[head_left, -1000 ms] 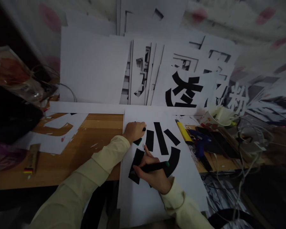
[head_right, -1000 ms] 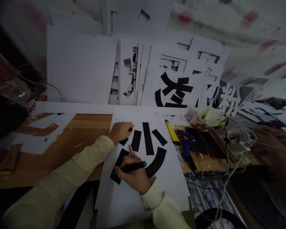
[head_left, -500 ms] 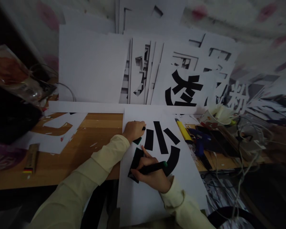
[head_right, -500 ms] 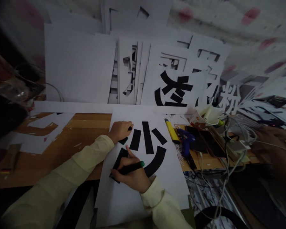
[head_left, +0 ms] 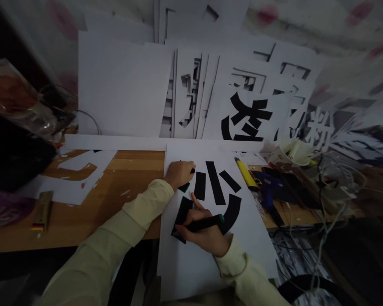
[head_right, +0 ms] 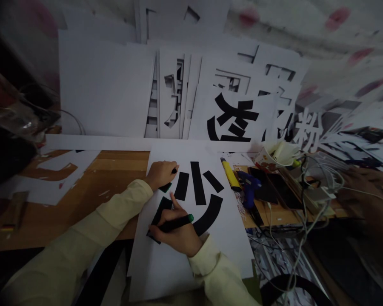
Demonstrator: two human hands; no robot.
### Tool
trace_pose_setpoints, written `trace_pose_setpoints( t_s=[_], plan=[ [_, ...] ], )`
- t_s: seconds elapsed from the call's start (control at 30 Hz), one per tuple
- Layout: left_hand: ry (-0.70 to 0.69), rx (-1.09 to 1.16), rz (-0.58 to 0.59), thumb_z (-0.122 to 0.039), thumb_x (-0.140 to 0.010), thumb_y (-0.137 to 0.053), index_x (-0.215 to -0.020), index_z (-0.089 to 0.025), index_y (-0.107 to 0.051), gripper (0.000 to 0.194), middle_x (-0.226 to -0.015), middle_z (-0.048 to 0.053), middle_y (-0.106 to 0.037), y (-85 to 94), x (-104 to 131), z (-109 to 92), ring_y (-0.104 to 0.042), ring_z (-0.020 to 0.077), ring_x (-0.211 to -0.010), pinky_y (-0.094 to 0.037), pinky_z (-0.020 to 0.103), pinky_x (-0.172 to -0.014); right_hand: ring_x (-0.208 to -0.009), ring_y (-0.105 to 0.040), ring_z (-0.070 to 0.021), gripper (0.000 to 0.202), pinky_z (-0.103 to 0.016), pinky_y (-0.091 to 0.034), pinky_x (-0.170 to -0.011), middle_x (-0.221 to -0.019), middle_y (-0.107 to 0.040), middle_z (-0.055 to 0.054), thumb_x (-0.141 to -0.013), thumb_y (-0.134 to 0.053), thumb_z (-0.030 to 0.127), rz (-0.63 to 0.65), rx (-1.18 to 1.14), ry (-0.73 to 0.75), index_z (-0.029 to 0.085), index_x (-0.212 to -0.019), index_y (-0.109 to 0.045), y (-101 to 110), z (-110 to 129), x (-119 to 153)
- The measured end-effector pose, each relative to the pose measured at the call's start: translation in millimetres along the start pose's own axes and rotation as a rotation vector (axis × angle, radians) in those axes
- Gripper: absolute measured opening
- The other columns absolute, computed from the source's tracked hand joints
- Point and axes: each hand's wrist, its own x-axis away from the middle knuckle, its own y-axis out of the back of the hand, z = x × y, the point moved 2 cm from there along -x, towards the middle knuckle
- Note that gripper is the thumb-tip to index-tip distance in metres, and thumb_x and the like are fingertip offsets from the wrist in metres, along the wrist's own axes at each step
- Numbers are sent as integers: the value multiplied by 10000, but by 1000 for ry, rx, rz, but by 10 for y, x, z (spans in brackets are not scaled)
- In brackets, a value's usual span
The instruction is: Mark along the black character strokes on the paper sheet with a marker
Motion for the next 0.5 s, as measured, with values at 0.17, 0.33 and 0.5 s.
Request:
trace_pose_setpoints(
  t_s=[0.17,0.33,0.5],
  plan=[
    [-6,6,-5,-327,-939,-387,-962,-196,-640,285,-872,70,-722,-15,-3,13,-676,226,-823,-429,306,-654,-433,-495,-65,294,-452,-119,-1216,-503,-527,118,-741,-688,207,-13,6,10,231,-535,-480,-6,3,4],
    [-6,9,-9,-323,-945,-370,-969,-193,-643,303,-873,76,-719,-14,0,14,-673,223,-833,-428,305,-662,-421,-476,-61,300,-449,-123,-1214,-490,-510,125,-738,-662,185,-11,15,18,230,-532,-448,-4,12,8],
    [-6,12,-6,-328,-934,-391,-982,-197,-647,291,-877,84,-718,-18,-3,14,-673,241,-837,-426,318,-652,-407,-456,-58,313,-452,-134,-1213,-475,-485,130,-732,-643,162,-11,15,31,225,-527,-416,8,14,8]
  ],
)
